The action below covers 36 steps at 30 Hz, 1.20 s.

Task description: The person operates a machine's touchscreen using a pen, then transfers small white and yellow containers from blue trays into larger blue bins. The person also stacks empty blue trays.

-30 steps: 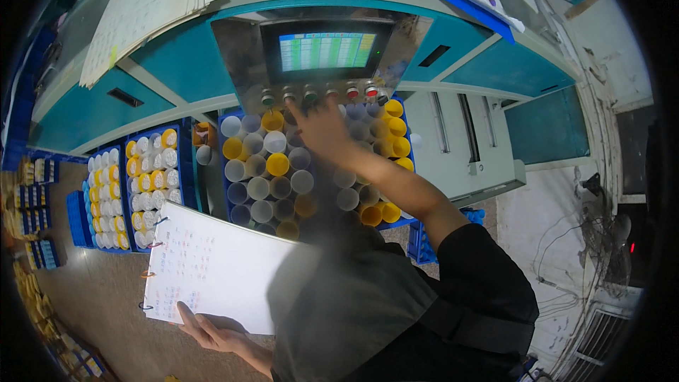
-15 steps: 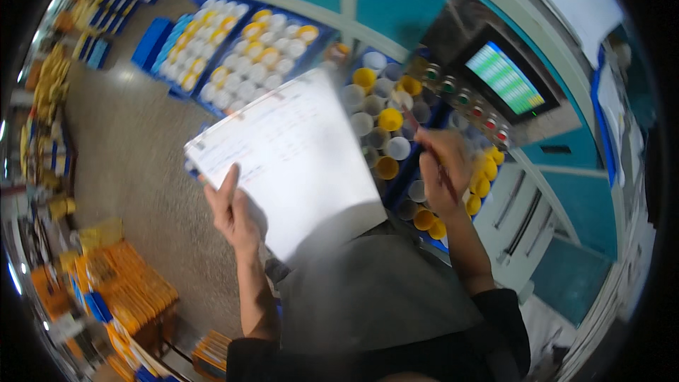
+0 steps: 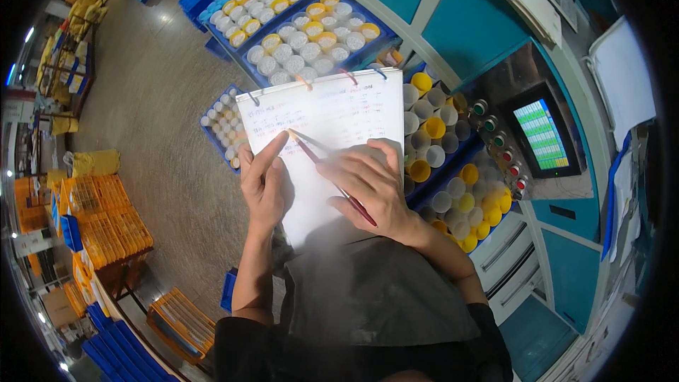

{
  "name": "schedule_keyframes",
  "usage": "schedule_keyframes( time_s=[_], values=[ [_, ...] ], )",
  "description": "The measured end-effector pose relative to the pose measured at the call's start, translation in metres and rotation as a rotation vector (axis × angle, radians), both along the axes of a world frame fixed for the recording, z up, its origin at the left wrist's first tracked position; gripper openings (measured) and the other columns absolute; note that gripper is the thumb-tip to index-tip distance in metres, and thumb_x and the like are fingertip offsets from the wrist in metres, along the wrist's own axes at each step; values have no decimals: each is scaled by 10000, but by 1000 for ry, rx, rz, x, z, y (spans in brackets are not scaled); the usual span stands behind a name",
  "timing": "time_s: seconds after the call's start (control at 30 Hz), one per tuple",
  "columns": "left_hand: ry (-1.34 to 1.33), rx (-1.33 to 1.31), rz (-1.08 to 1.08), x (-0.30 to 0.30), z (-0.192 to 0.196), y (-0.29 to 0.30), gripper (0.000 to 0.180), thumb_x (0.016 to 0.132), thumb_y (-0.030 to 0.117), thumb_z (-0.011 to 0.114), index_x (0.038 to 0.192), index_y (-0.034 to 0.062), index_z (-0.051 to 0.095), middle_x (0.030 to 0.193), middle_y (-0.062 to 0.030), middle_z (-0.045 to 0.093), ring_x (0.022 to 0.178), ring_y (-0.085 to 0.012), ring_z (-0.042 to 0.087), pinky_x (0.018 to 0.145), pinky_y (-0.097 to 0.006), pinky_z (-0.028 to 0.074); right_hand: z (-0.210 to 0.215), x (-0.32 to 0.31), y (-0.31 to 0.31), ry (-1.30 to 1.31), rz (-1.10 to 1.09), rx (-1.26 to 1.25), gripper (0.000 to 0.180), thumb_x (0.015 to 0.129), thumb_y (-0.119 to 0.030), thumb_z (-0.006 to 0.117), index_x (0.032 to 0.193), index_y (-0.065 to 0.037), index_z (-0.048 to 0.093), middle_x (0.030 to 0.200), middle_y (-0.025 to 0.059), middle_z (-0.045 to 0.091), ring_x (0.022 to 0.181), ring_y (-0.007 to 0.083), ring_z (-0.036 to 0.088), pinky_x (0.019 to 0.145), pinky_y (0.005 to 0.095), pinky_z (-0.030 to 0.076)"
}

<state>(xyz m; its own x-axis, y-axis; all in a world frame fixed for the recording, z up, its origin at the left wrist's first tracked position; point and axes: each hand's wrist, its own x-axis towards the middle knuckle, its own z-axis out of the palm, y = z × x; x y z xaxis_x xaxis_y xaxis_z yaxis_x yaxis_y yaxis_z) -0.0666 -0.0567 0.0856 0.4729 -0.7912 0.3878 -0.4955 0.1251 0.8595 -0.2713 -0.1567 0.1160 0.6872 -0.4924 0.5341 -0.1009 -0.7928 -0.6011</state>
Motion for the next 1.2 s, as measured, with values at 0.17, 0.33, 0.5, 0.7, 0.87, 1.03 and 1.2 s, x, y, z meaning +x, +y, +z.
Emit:
schedule_keyframes(
  time_s=[0.17,0.33,0.5,0.7,0.87,1.03,1.2],
  values=[
    [-24,0,8,2,0,-2,331,979,64,590,1281,5,710,1125,-95,575,1045,-209,474,947,-335,379,1,6,-1,30,-29,-46,518,860,-259,779,1346,-124,665,1231,5,699,1172,199,629,1026,472,303],
    [-20,-53,8,3,-3,-6,323,990,88,596,1278,-3,709,1143,-100,580,1049,-213,474,962,-353,372,1,8,-2,34,-31,-39,516,862,-268,780,1345,-125,667,1228,-1,700,1171,186,624,1029,471,301],
    [-18,-30,-8,7,-4,-5,328,981,82,590,1275,-3,711,1154,-106,584,1068,-220,476,975,-358,368,2,9,-1,18,-42,-53,496,860,-237,772,1329,-109,673,1199,7,711,1156,190,631,1041,476,304],
    [-2,-45,-7,8,-5,-5,332,980,76,583,1276,-2,710,1167,-111,581,1076,-224,477,982,-371,369,3,4,-1,-6,-84,-78,447,849,-157,739,1284,-73,688,1136,22,727,1104,198,646,1057,481,307],
    [-9,-58,-5,10,-9,-5,331,982,72,574,1274,1,712,1212,-122,563,1102,-223,481,1000,-368,368,1,5,0,-6,-98,-67,431,850,-141,732,1275,-78,695,1113,23,727,1090,198,645,1052,464,324],
    [15,-127,-36,12,-18,-4,350,1010,83,533,1313,4,690,1218,-101,530,1080,-197,513,963,-339,403,-4,6,1,-55,-94,-2,340,879,-153,715,1216,-107,722,1142,60,729,1077,201,662,1003,421,377],
    [245,-108,-88,14,-27,2,358,1063,97,497,1371,-40,619,1410,-133,468,1357,-245,474,1143,-431,388,-15,6,3,-191,-93,34,292,881,-197,738,1163,-131,708,1108,29,687,1042,176,636,996,445,348]
  ],
)
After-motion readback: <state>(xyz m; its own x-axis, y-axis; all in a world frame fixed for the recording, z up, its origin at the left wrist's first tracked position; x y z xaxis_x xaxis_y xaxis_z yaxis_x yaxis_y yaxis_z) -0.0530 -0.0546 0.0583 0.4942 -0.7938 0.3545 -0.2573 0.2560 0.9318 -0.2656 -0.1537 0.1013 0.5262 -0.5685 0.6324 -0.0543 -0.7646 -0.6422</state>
